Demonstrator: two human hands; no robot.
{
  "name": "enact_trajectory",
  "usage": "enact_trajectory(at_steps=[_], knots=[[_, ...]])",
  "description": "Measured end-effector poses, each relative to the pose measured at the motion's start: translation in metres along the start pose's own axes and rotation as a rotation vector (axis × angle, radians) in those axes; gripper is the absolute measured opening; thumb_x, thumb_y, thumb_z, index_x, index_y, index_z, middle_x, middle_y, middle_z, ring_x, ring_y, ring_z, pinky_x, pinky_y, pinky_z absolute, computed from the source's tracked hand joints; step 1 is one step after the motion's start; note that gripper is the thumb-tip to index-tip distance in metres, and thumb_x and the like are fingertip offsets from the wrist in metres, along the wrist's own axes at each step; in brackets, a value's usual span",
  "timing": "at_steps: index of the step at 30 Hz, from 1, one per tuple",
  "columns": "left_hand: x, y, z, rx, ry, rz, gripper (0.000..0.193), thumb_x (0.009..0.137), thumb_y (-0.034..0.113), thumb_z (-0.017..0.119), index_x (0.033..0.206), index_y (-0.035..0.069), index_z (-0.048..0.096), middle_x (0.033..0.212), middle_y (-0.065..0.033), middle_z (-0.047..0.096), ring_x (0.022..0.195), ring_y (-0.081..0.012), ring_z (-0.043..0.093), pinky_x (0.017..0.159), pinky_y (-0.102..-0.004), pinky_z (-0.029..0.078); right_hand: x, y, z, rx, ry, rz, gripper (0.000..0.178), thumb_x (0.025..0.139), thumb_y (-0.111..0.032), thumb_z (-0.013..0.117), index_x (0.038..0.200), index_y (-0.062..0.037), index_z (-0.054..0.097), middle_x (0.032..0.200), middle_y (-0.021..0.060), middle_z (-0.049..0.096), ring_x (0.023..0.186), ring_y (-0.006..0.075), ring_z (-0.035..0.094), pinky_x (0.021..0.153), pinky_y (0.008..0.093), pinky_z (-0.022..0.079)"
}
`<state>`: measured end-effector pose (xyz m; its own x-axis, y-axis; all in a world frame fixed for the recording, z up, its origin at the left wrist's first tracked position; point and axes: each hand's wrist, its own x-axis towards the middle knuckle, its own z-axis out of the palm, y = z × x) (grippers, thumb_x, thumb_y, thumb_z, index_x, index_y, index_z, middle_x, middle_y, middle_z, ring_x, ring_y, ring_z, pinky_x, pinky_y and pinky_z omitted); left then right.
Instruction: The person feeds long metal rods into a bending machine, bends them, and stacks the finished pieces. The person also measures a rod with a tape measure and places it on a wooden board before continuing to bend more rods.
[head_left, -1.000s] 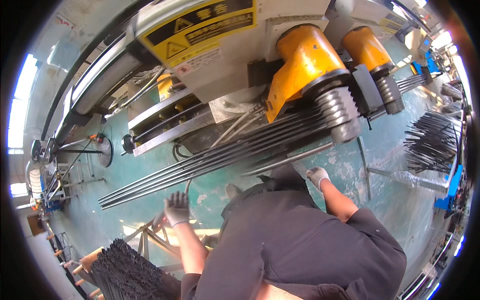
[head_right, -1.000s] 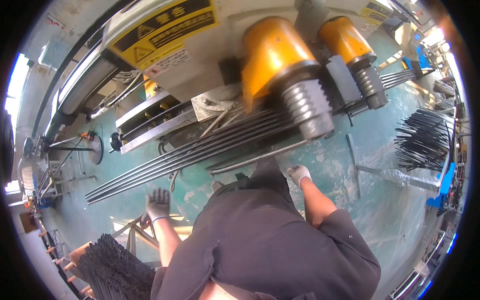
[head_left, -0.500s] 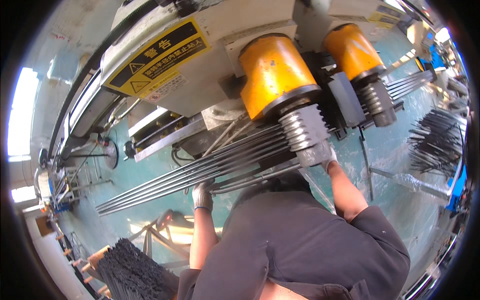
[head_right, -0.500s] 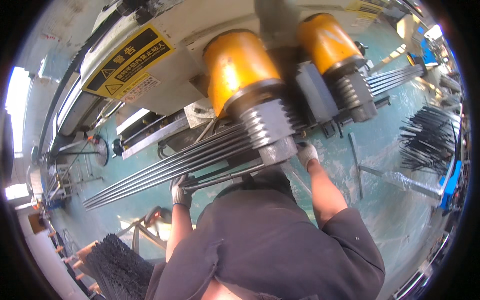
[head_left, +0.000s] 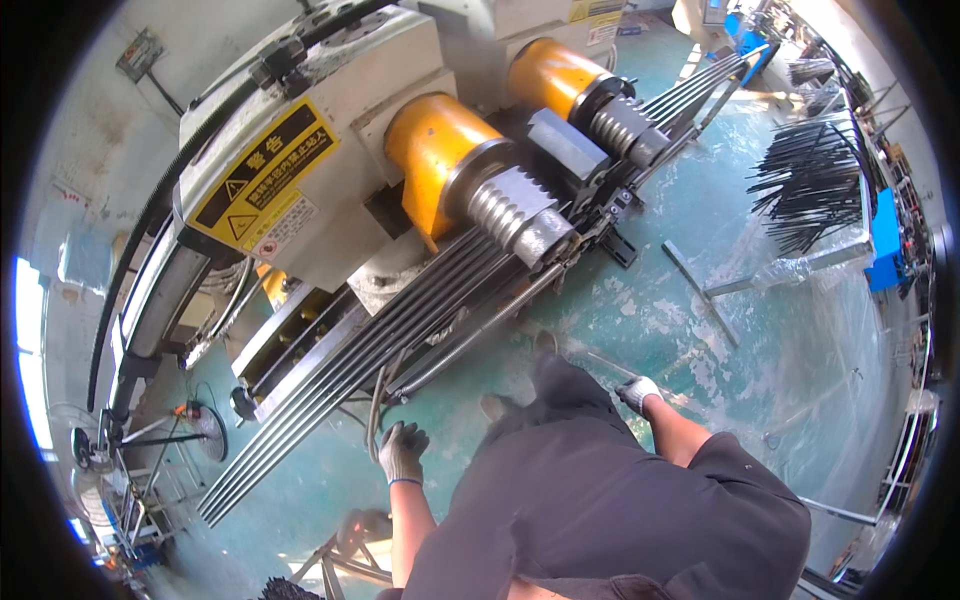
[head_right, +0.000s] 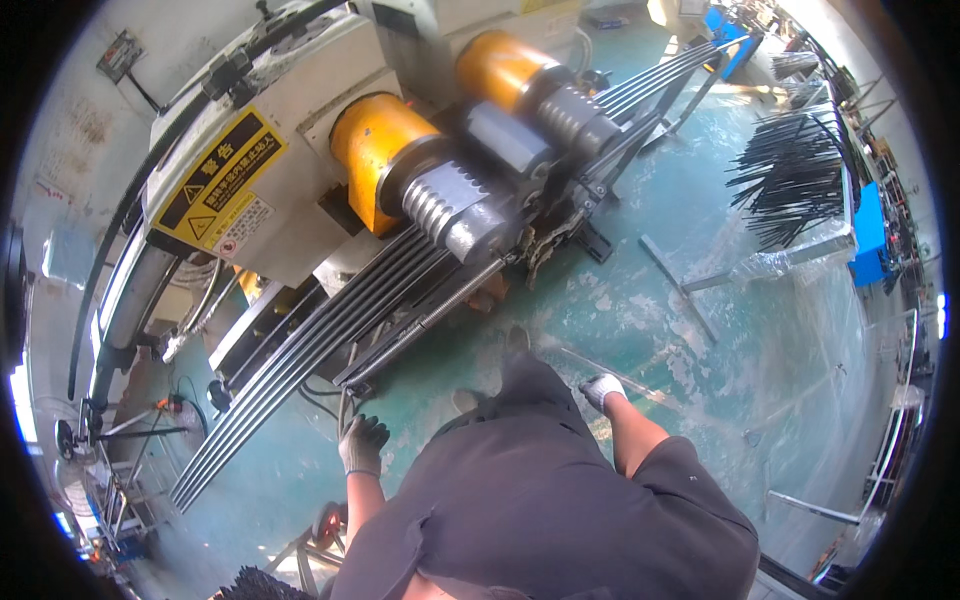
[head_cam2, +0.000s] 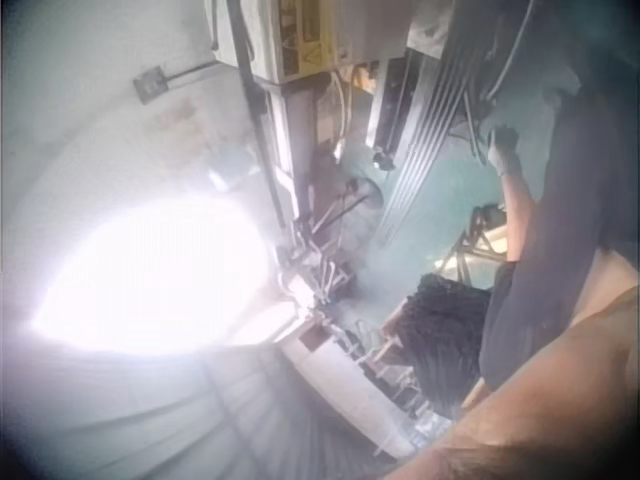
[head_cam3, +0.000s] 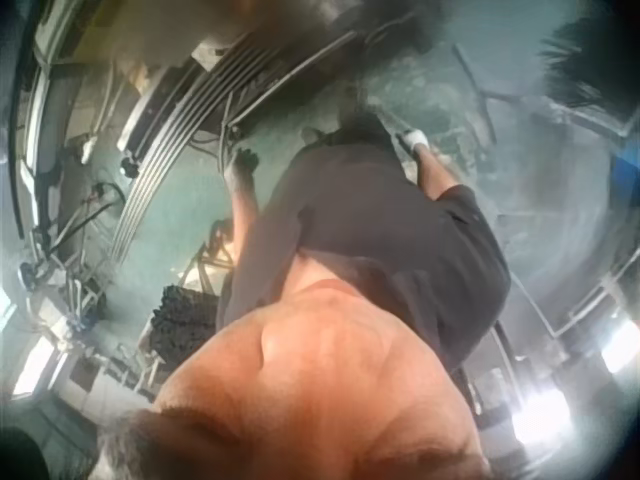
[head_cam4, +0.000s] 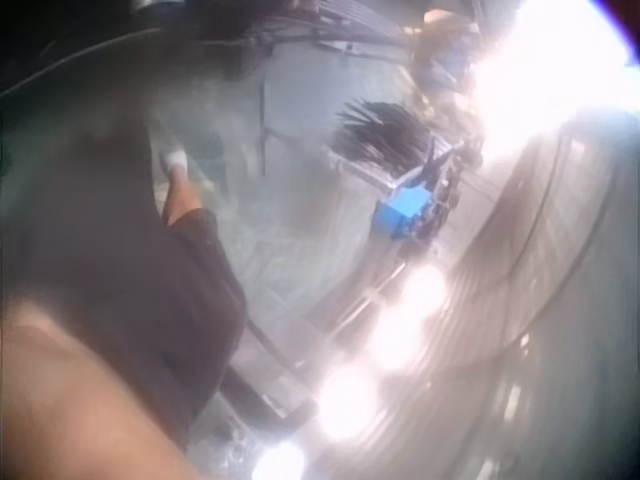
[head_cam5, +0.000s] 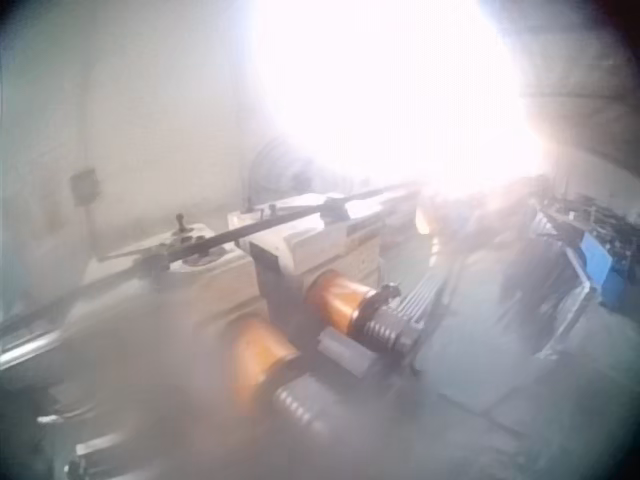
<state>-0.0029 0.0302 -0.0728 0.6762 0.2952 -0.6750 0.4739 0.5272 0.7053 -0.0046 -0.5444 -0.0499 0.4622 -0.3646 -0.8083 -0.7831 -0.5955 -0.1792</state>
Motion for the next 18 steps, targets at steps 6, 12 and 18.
enact_trajectory(at_steps=[6, 12, 18], knots=[[-0.016, 0.056, 0.009, 0.015, -0.235, 0.273, 0.026, 0.101, 0.016, 0.055, 0.125, 0.007, 0.059, 0.113, -0.0155, 0.065, 0.103, -0.0326, 0.062, 0.088, -0.0431, 0.052, 0.017, -0.068, -0.03, 0.254, 0.304, -0.393, 0.038, 0.089, -0.037, 0.065, 0.094, -0.0014, 0.075, 0.087, 0.0251, 0.071, 0.085, 0.0384, 0.072, 0.08, 0.0444, 0.053], [-0.094, 0.154, 0.09, -0.247, -0.471, 0.439, 0.033, 0.107, 0.025, 0.054, 0.127, -0.002, 0.056, 0.122, -0.0159, 0.062, 0.12, -0.0302, 0.059, 0.105, -0.0451, 0.046, -0.065, -0.213, -0.115, 0.685, 0.451, -0.847, 0.034, 0.098, -0.023, 0.066, 0.12, 0.0018, 0.069, 0.107, 0.0168, 0.074, 0.1, 0.0245, 0.069, 0.092, 0.0368, 0.053], [-0.144, 0.207, 0.126, -0.656, -0.425, 0.556, 0.049, 0.107, 0.035, 0.056, 0.143, 0.001, 0.058, 0.139, -0.0163, 0.065, 0.125, -0.034, 0.061, 0.11, -0.0486, 0.046, -0.098, -0.284, -0.153, 1.078, 0.609, -0.928, 0.039, 0.105, -0.033, 0.064, 0.127, -0.0015, 0.067, 0.107, 0.0088, 0.073, 0.098, 0.0181, 0.066, 0.091, 0.0331, 0.052]])
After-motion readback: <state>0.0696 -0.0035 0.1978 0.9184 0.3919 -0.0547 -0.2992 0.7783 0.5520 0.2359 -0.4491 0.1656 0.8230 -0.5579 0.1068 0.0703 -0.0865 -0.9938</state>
